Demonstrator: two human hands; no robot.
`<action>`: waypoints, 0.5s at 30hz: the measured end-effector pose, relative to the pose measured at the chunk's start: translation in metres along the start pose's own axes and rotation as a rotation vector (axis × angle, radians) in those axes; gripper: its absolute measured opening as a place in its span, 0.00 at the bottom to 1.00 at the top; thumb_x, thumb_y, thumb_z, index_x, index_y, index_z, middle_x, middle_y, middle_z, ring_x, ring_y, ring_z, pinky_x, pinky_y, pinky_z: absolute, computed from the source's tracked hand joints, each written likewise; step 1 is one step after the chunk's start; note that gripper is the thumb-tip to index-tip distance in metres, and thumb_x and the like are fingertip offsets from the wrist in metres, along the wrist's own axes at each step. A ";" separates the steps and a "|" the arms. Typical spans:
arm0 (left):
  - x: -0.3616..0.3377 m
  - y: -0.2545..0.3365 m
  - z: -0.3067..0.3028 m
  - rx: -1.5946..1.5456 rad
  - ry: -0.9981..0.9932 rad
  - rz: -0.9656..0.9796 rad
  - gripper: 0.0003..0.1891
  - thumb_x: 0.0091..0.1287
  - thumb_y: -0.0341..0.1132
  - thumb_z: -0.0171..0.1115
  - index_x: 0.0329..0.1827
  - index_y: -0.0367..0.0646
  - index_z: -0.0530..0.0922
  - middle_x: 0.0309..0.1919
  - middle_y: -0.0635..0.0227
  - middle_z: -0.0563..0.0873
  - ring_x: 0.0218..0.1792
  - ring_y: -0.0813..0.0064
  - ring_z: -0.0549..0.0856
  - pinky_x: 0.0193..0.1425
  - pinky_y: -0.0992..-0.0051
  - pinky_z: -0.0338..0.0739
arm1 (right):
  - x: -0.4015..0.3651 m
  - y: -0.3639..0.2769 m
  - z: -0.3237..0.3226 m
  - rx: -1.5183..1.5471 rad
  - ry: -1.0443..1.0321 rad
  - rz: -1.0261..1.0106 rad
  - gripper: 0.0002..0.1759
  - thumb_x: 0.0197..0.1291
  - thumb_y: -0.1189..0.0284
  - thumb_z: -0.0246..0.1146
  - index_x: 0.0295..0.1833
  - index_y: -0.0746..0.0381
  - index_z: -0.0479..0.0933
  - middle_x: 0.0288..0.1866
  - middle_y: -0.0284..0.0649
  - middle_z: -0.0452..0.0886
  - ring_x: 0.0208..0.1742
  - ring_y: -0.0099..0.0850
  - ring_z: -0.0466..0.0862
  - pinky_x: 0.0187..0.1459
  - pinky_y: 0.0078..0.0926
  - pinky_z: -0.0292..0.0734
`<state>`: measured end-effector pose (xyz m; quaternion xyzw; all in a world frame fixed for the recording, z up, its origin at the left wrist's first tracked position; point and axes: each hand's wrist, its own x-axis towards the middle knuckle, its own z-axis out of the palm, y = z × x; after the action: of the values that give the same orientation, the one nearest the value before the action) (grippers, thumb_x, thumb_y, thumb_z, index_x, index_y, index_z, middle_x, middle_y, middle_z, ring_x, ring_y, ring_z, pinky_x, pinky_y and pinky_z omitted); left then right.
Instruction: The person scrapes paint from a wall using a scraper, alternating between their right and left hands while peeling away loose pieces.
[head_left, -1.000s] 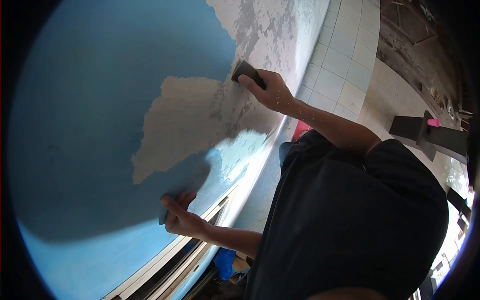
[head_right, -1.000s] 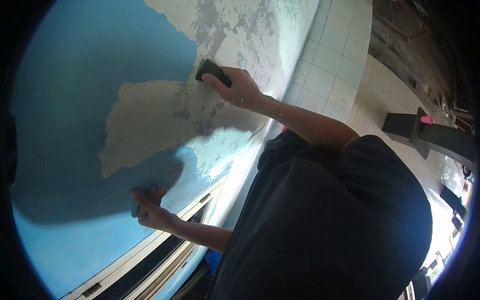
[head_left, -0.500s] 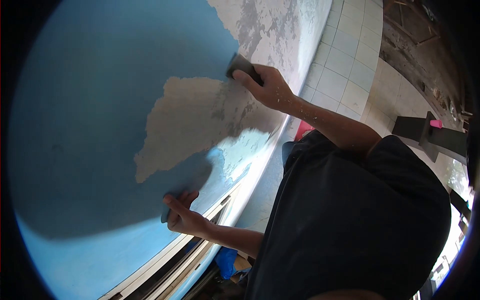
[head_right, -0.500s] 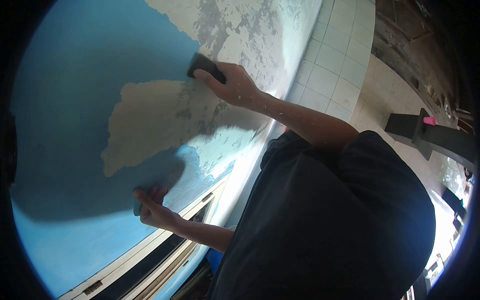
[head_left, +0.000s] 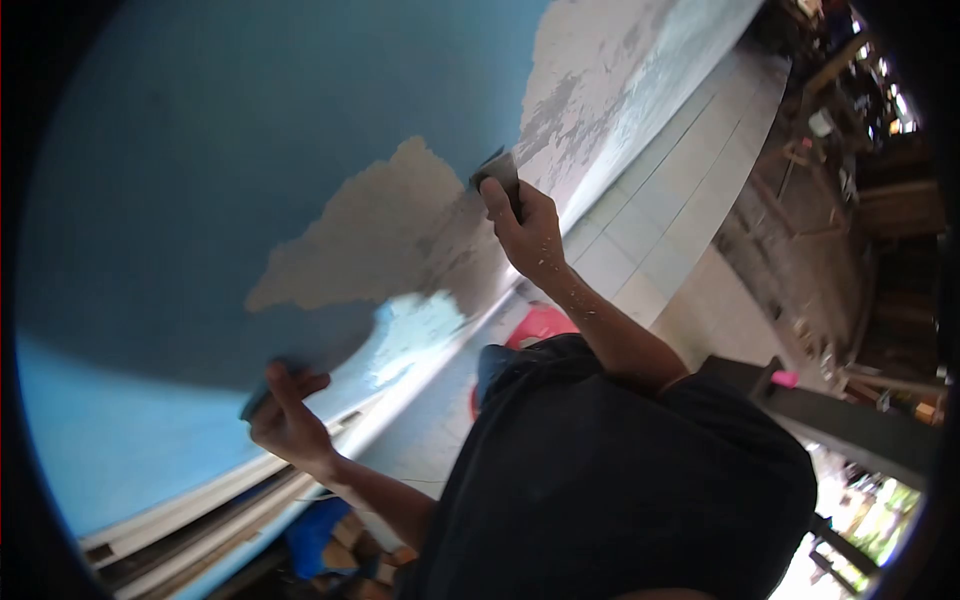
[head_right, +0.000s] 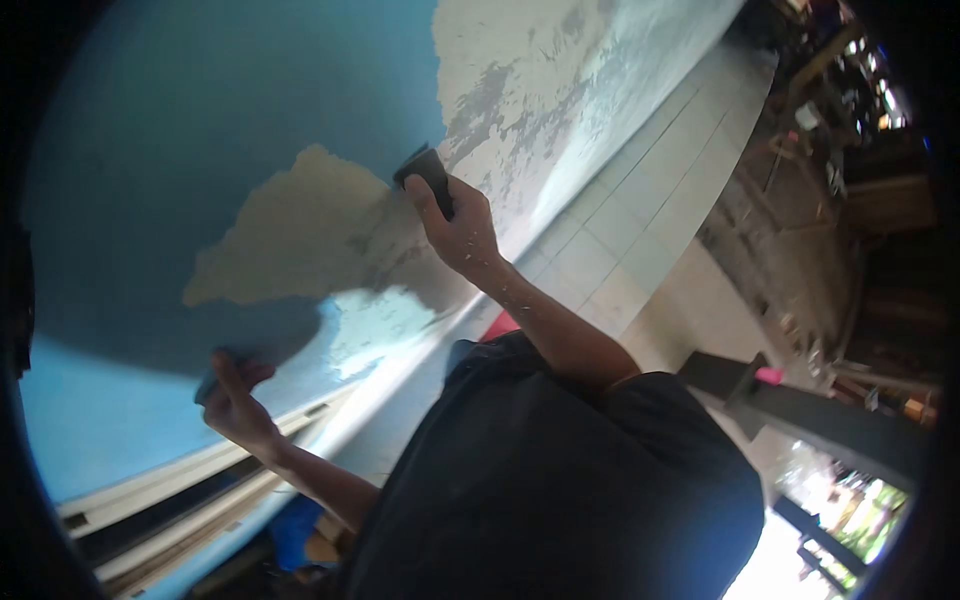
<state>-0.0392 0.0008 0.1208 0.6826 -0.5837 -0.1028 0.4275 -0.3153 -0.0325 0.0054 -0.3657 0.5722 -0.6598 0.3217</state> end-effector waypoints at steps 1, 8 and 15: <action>-0.001 0.004 0.000 -0.051 -0.009 -0.072 0.28 0.68 0.52 0.58 0.21 0.36 0.85 0.15 0.65 0.85 0.26 0.79 0.82 0.51 0.73 0.72 | 0.002 0.000 0.002 0.014 -0.005 -0.004 0.22 0.65 0.56 0.61 0.27 0.64 0.72 0.18 0.28 0.70 0.19 0.15 0.69 0.20 0.15 0.64; 0.000 0.014 -0.006 -0.234 -0.009 -0.063 0.22 0.66 0.46 0.62 0.23 0.34 0.84 0.14 0.62 0.84 0.20 0.77 0.82 0.40 0.75 0.75 | 0.000 -0.006 -0.004 0.048 -0.043 0.055 0.22 0.67 0.57 0.58 0.26 0.61 0.68 0.14 0.26 0.65 0.12 0.13 0.62 0.12 0.14 0.54; 0.001 0.007 -0.008 -0.367 -0.025 -0.082 0.16 0.65 0.40 0.65 0.25 0.36 0.85 0.17 0.62 0.85 0.19 0.76 0.84 0.30 0.77 0.77 | -0.001 -0.008 -0.002 0.078 -0.036 0.066 0.22 0.68 0.57 0.56 0.25 0.59 0.66 0.12 0.25 0.63 0.10 0.13 0.60 0.11 0.14 0.52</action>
<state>-0.0389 0.0042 0.1309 0.6150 -0.5323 -0.2334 0.5328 -0.3165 -0.0293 0.0126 -0.3454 0.5521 -0.6639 0.3676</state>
